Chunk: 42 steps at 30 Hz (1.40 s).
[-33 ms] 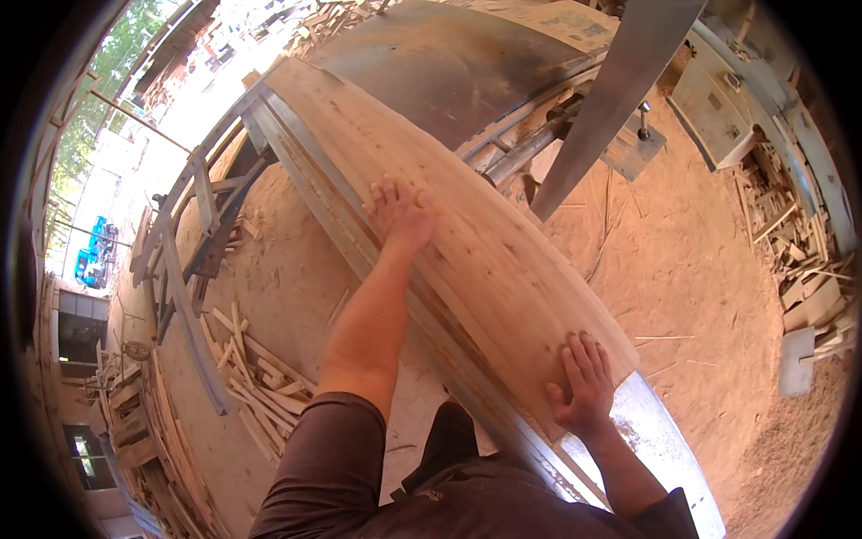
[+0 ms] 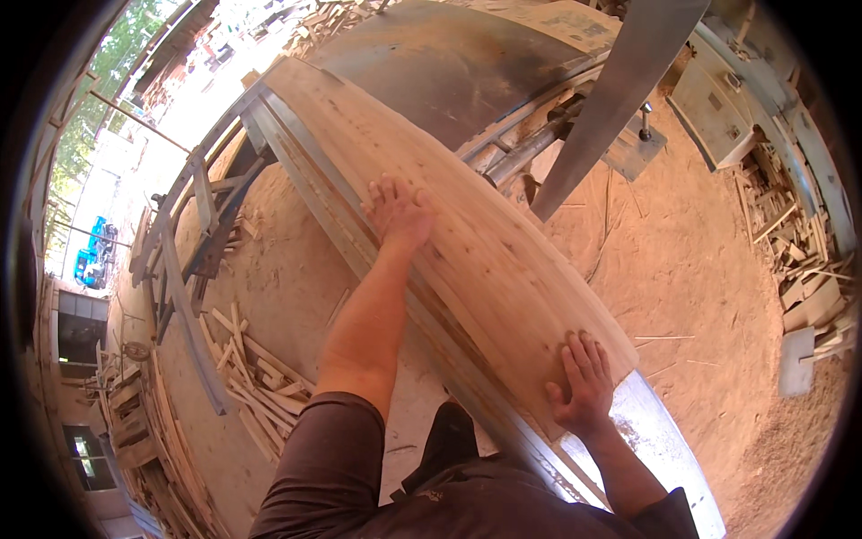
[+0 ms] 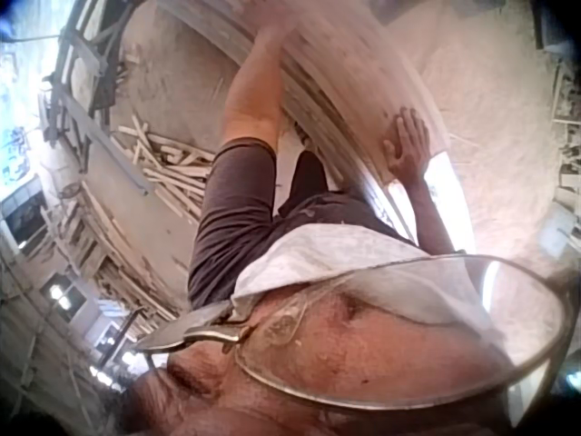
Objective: The person carries a curved wooden board to a workbench, uses a tape measure and pencil to mark measurements, and feeds the board through a table saw to trim it.
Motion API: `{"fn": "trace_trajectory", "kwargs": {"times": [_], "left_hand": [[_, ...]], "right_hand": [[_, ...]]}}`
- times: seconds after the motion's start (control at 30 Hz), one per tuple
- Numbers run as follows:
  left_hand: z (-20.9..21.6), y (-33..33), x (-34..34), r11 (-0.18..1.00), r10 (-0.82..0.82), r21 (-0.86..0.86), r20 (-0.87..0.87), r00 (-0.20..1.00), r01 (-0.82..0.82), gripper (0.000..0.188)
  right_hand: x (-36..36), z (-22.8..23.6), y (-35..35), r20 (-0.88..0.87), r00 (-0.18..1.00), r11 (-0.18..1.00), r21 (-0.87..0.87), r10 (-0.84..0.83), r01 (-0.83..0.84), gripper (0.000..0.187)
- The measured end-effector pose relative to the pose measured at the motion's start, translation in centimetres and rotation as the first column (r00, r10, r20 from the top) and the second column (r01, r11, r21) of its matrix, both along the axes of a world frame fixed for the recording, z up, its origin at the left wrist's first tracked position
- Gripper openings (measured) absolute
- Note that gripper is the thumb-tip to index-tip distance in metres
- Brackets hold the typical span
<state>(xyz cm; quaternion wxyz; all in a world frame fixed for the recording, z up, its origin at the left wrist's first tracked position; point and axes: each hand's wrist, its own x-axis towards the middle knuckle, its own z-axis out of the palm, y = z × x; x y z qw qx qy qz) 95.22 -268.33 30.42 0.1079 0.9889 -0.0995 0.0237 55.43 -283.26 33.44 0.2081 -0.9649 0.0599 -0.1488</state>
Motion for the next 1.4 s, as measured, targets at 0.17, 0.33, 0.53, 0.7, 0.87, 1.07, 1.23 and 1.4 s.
{"fn": "trace_trajectory", "kwargs": {"times": [0.17,0.33,0.53,0.7,0.87,1.07,1.23,1.4], "left_hand": [[0.3,0.2,0.8,1.000,-0.008,-0.012,0.004,1.000,0.008,0.066],[0.3,0.6,1.9,1.000,-0.007,-0.020,0.008,1.000,0.008,0.066],[0.5,1.0,2.9,0.999,-0.012,-0.029,0.003,1.000,0.012,0.067],[1.4,1.2,3.6,0.999,-0.007,0.041,-0.054,0.999,0.009,0.068],[0.5,1.3,4.5,0.998,-0.011,0.057,-0.059,0.998,0.014,0.067],[0.7,1.3,4.3,0.999,-0.023,0.022,-0.069,0.997,0.024,0.067],[0.8,1.4,4.0,0.999,-0.030,0.019,-0.092,0.995,0.032,0.067],[0.9,1.3,4.2,1.000,-0.021,0.022,-0.093,0.995,0.023,0.067]], "right_hand": [[1.0,0.0,0.1,0.000,1.000,1.000,-0.004,0.008,-0.008,0.059],[2.0,0.0,0.4,-0.009,1.000,1.000,-0.009,0.012,-0.012,0.060],[3.4,0.5,0.8,0.003,1.000,1.000,-0.008,0.014,-0.014,0.059],[4.2,0.4,1.2,-0.003,1.000,1.000,-0.021,0.011,-0.011,0.061],[4.7,0.4,1.4,0.003,1.000,0.999,-0.033,0.014,-0.014,0.062],[4.8,0.7,1.6,-0.011,1.000,0.999,-0.041,0.005,-0.005,0.061],[4.3,0.2,1.3,-0.015,1.000,0.999,-0.038,0.011,-0.011,0.058],[4.8,1.0,1.8,-0.033,0.999,1.000,-0.015,-0.001,0.001,0.057]]}}
